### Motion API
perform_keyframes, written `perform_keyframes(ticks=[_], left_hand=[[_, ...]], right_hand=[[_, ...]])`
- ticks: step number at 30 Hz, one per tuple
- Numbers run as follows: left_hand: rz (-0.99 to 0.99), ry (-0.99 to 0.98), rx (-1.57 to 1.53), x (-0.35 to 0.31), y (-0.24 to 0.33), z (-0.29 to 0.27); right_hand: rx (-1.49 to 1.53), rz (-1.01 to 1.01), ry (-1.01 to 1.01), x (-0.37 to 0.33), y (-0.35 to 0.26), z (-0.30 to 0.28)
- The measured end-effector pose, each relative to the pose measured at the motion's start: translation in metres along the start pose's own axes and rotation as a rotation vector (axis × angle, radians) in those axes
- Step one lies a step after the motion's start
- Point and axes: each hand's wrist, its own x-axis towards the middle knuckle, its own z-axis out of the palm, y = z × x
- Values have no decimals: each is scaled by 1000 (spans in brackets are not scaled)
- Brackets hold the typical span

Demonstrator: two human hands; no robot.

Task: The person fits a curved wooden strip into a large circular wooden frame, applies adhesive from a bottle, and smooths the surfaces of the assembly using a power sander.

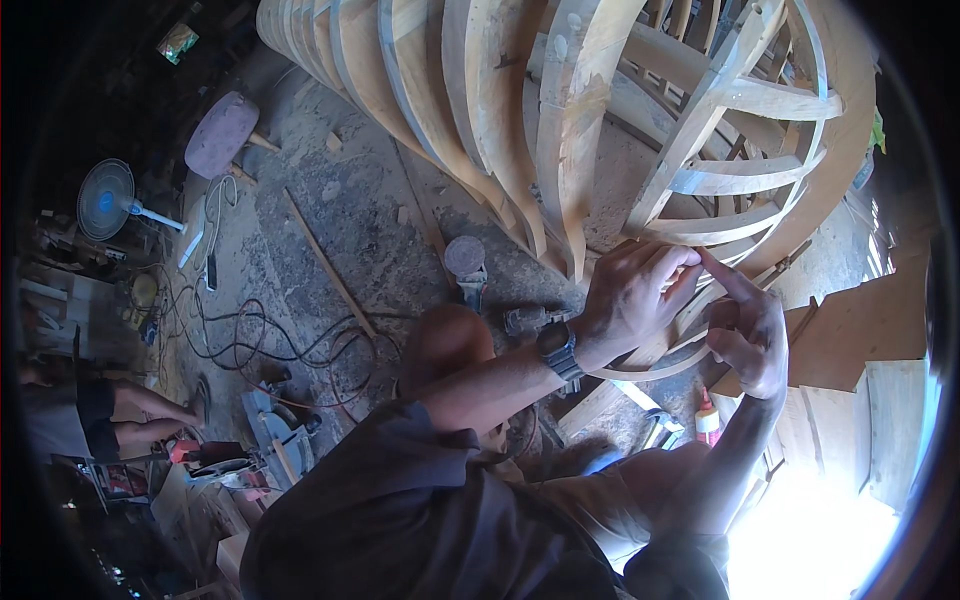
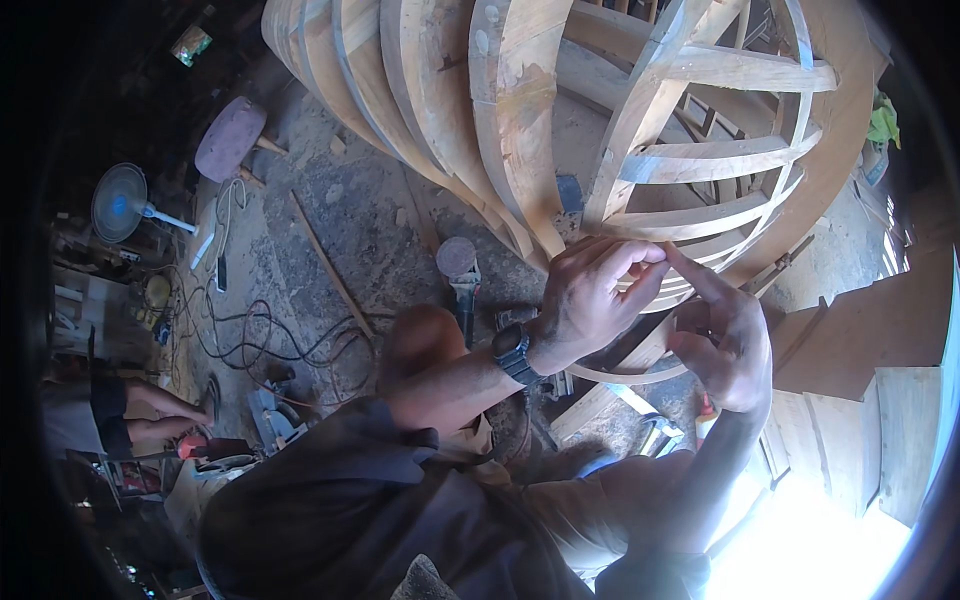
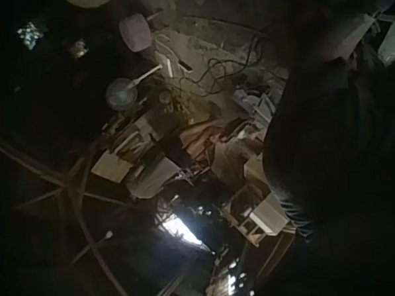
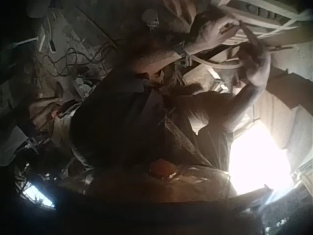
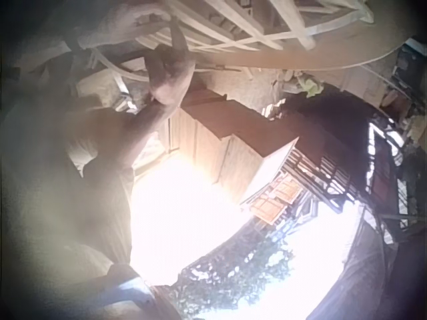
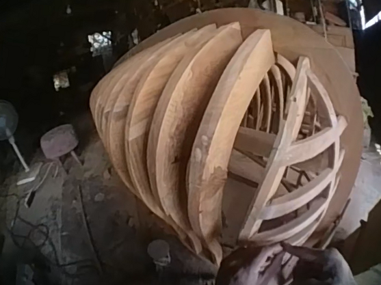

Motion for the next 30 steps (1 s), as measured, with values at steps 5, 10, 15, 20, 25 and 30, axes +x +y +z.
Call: perform_keyframes(ticks=[5,10,15,20,25,30], left_hand=[[45,23,36,-1,0,3],[39,3,48,-4,-2,3],[62,-11,44,1,-5,-2],[73,-23,1,3,-4,-3],[67,-37,-47,5,-4,-7],[109,-101,-107,1,-1,-8]], right_hand=[[-6,33,-14,-2,4,-4],[-9,52,-19,-2,2,-4],[14,83,-41,2,1,-4],[52,57,-99,1,8,-11],[59,-15,-111,2,12,-13],[177,-26,-143,-3,22,-22]])
